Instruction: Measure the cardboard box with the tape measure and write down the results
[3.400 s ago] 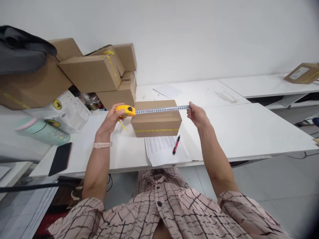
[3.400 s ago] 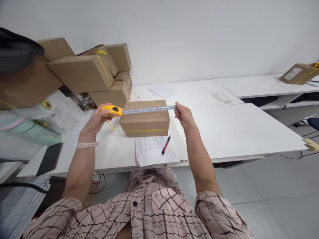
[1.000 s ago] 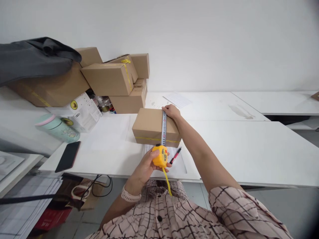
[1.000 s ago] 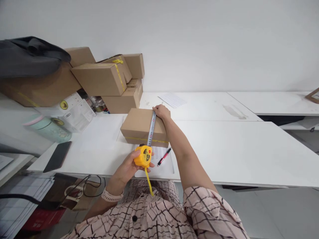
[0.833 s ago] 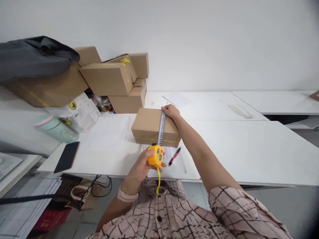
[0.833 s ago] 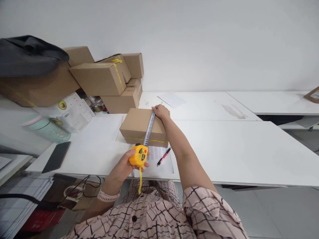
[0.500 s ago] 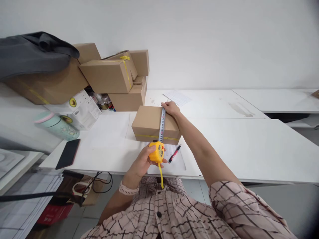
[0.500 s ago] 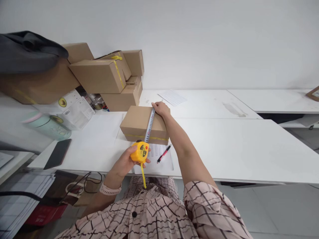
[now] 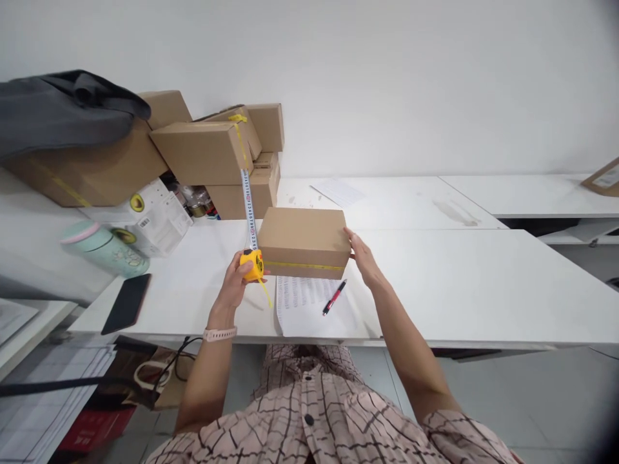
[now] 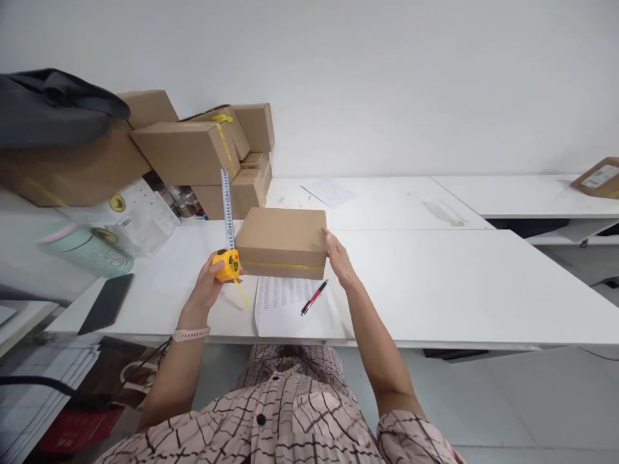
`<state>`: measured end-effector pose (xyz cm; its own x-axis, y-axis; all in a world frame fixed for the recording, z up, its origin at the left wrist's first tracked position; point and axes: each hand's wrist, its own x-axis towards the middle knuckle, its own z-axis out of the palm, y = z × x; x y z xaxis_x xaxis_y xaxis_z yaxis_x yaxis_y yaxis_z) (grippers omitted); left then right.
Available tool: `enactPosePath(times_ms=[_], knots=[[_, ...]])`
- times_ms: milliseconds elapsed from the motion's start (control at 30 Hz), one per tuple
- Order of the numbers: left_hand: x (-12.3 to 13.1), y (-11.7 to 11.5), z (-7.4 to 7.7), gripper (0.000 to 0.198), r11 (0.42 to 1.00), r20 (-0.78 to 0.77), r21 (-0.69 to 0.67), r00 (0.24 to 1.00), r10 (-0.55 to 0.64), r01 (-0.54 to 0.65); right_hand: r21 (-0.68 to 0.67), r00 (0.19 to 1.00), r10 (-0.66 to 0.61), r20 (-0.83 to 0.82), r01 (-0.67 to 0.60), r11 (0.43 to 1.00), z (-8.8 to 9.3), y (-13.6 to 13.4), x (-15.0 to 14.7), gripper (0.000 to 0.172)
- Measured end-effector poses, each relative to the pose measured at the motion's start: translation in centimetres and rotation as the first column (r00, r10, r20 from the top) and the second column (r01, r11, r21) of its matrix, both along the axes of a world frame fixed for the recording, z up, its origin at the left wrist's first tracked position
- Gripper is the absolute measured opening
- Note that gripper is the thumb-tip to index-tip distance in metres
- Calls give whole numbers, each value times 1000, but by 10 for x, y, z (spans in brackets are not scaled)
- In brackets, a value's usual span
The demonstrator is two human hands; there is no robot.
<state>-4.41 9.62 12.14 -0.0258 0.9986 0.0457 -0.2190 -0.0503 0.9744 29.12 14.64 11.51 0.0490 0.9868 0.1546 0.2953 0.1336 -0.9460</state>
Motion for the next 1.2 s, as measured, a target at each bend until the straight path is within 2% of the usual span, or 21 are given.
enactPosePath(times_ms=[67, 167, 233, 300, 367, 500, 567, 633, 733, 833, 967, 1200], knots=[[5, 4, 6, 53, 999, 16, 20, 999, -29, 28, 42, 998, -4, 69, 1, 999, 10, -1, -2, 74], [15, 9, 25, 51, 996, 23, 77, 998, -51, 49, 144, 962, -103, 253, 67, 987, 37, 14, 4, 71], [20, 14, 38, 50, 993, 22, 106, 998, -54, 51, 185, 909, -144, 391, 76, 980, 57, 28, 9, 62], [24, 22, 49, 51, 992, 10, 115, 999, -48, 46, 168, 850, -149, 506, 72, 983, 72, 42, 11, 52], [28, 29, 57, 53, 993, -13, 114, 1000, -27, 28, 165, 810, -153, 566, 71, 984, 80, 53, 8, 46], [45, 22, 60, 60, 983, -48, 178, 997, 58, -49, 321, 797, -174, 578, -26, 947, 82, 69, -4, 30], [60, 6, 55, 64, 979, -49, 204, 999, 20, -9, 343, 803, -145, 578, -78, 936, 81, 74, -10, 30], [79, -17, 42, 65, 980, -42, 166, 994, -102, 108, 331, 804, -135, 580, -81, 940, 80, 79, -16, 34], [110, -50, 16, 63, 964, 19, 31, 964, -266, 265, 323, 790, -165, 591, -45, 945, 80, 85, -21, 38], [133, -72, -10, 62, 945, 101, -65, 944, -313, 321, 306, 778, -184, 601, -12, 952, 80, 90, -23, 49], [148, -85, -28, 61, 930, 146, -117, 932, -332, 349, 284, 782, -198, 591, 28, 958, 80, 96, -25, 67], [156, -93, -39, 62, 917, 171, -140, 921, -349, 374, 273, 769, -228, 598, 72, 959, 81, 103, -31, 69]])
